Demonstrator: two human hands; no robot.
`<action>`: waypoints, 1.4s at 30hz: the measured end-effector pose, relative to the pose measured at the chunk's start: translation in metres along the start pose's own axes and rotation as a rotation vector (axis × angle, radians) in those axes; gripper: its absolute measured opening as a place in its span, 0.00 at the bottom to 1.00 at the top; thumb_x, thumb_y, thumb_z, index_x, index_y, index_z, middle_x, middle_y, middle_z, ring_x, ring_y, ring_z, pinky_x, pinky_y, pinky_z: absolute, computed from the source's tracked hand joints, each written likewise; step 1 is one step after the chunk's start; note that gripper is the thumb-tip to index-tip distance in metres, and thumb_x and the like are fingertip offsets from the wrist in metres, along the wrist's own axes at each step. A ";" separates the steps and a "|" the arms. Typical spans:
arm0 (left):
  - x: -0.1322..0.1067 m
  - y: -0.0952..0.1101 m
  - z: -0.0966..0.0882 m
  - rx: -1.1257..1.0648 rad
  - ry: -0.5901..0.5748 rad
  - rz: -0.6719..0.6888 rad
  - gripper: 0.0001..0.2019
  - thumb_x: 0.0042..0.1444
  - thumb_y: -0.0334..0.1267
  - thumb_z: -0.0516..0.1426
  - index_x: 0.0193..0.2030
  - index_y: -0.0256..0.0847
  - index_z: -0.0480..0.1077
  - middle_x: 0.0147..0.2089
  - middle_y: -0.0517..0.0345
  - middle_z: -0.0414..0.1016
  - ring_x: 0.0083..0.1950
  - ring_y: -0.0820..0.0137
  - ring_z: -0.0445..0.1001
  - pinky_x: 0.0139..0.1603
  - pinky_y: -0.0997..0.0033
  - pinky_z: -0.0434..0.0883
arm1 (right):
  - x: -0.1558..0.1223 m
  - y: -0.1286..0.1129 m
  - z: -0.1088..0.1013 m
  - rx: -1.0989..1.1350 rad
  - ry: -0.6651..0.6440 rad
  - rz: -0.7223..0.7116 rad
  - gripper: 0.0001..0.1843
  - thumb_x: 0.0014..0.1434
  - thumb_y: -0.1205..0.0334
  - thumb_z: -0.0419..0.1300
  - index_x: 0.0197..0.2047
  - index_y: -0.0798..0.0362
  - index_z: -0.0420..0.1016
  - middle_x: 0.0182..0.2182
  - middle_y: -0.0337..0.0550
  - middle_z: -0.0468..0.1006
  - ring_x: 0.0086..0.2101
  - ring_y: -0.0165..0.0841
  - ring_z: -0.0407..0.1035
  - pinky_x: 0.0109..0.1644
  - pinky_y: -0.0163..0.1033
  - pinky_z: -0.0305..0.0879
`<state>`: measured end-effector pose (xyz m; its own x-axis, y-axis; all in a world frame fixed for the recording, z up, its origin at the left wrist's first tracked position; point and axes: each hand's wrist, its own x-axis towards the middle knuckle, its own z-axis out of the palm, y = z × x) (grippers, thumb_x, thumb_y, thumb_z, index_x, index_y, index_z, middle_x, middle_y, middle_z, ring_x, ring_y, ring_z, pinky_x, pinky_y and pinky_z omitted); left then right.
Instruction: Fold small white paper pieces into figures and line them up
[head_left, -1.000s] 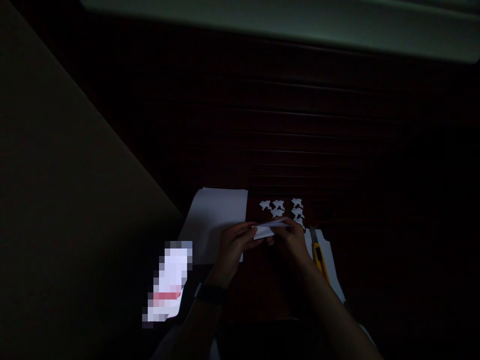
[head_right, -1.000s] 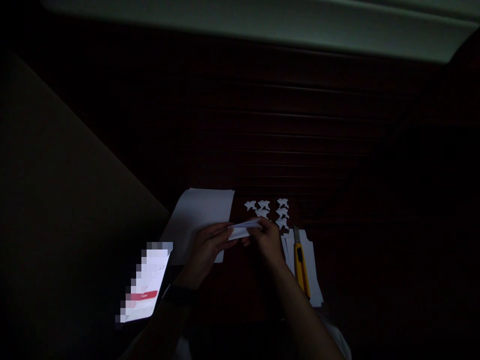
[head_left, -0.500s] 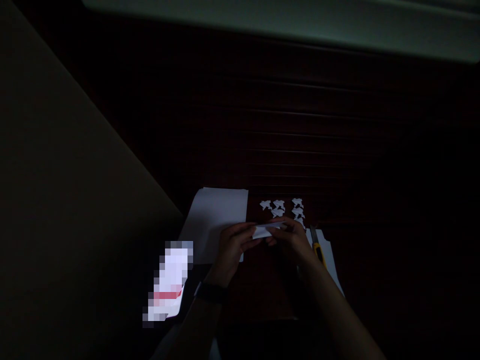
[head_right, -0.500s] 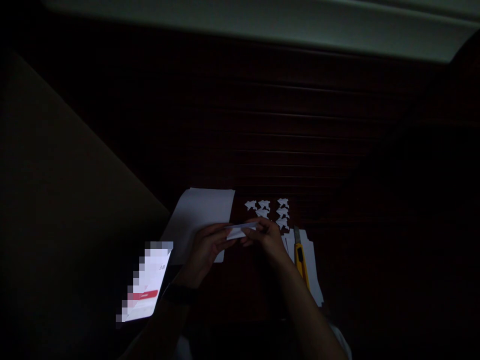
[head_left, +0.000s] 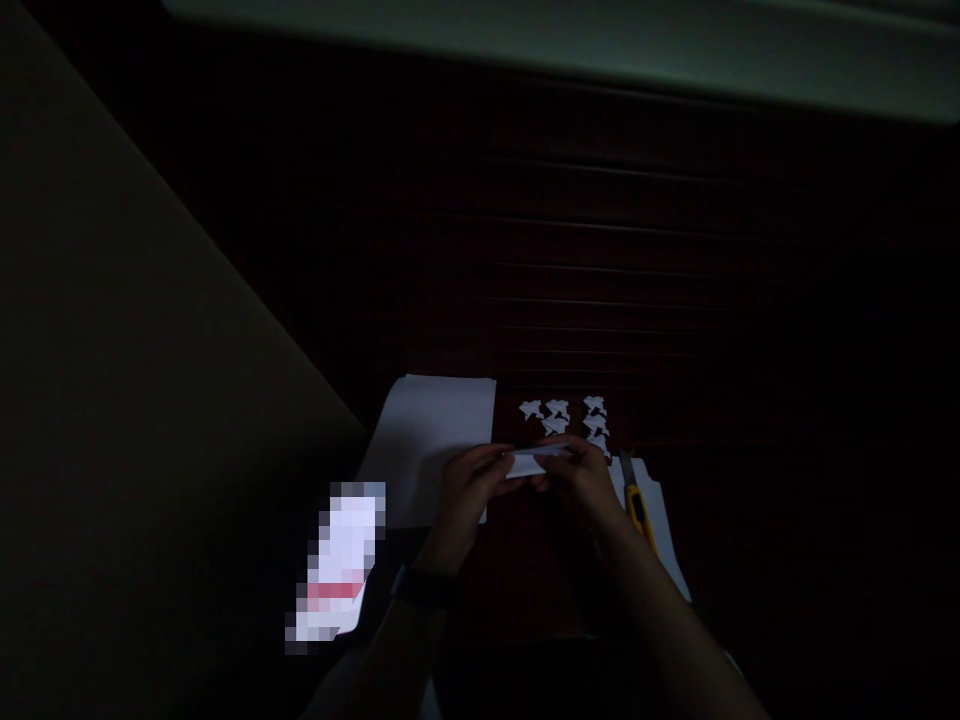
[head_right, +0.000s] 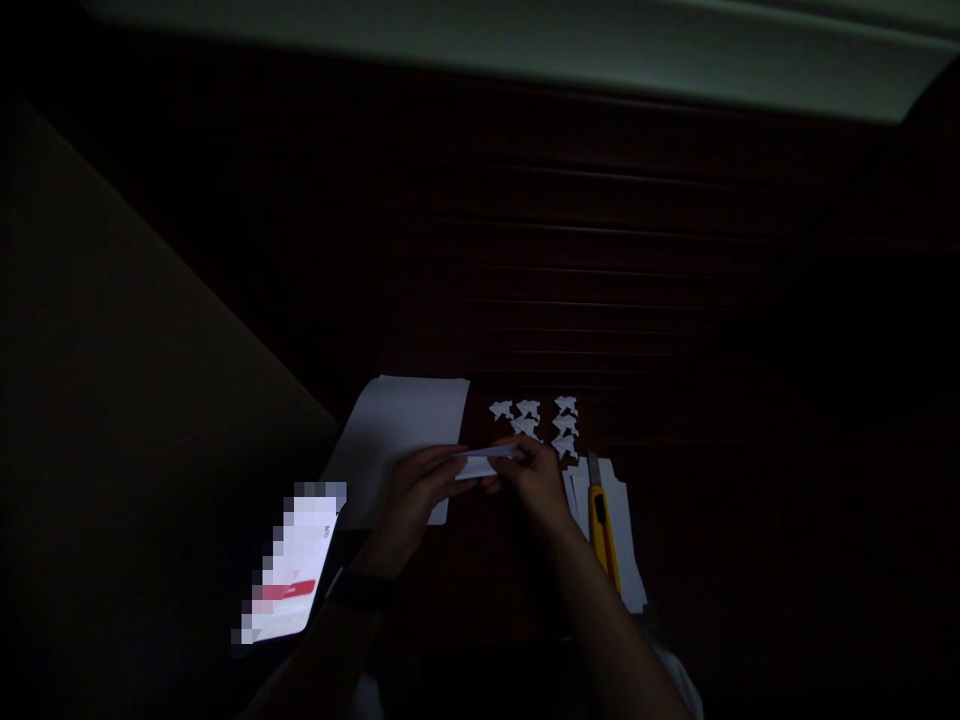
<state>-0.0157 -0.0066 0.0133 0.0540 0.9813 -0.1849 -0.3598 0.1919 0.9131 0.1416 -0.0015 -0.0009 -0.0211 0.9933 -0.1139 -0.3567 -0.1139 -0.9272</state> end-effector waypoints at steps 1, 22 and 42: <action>0.000 0.000 0.000 0.003 0.000 -0.001 0.14 0.44 0.38 0.64 0.38 0.34 0.75 0.39 0.48 0.77 0.41 0.59 0.76 0.40 0.59 0.76 | 0.000 0.000 0.000 -0.002 -0.002 0.000 0.12 0.45 0.67 0.64 0.36 0.56 0.74 0.22 0.39 0.76 0.20 0.30 0.71 0.22 0.33 0.69; 0.002 -0.002 -0.001 0.075 0.038 -0.025 0.11 0.46 0.36 0.60 0.37 0.34 0.76 0.38 0.48 0.78 0.37 0.62 0.76 0.35 0.65 0.74 | -0.002 -0.001 0.002 -0.079 -0.033 0.029 0.16 0.41 0.72 0.60 0.37 0.55 0.76 0.28 0.41 0.77 0.22 0.29 0.71 0.23 0.32 0.69; -0.003 -0.021 0.012 0.104 0.218 0.117 0.12 0.46 0.34 0.59 0.38 0.37 0.77 0.37 0.52 0.79 0.39 0.65 0.75 0.40 0.69 0.68 | -0.008 0.017 0.016 0.212 0.048 0.234 0.24 0.41 0.69 0.68 0.42 0.52 0.66 0.34 0.44 0.77 0.34 0.39 0.75 0.39 0.47 0.72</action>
<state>0.0027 -0.0134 -0.0012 -0.1882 0.9722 -0.1392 -0.2533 0.0889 0.9633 0.1208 -0.0107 -0.0101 -0.0829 0.9379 -0.3368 -0.5344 -0.3272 -0.7794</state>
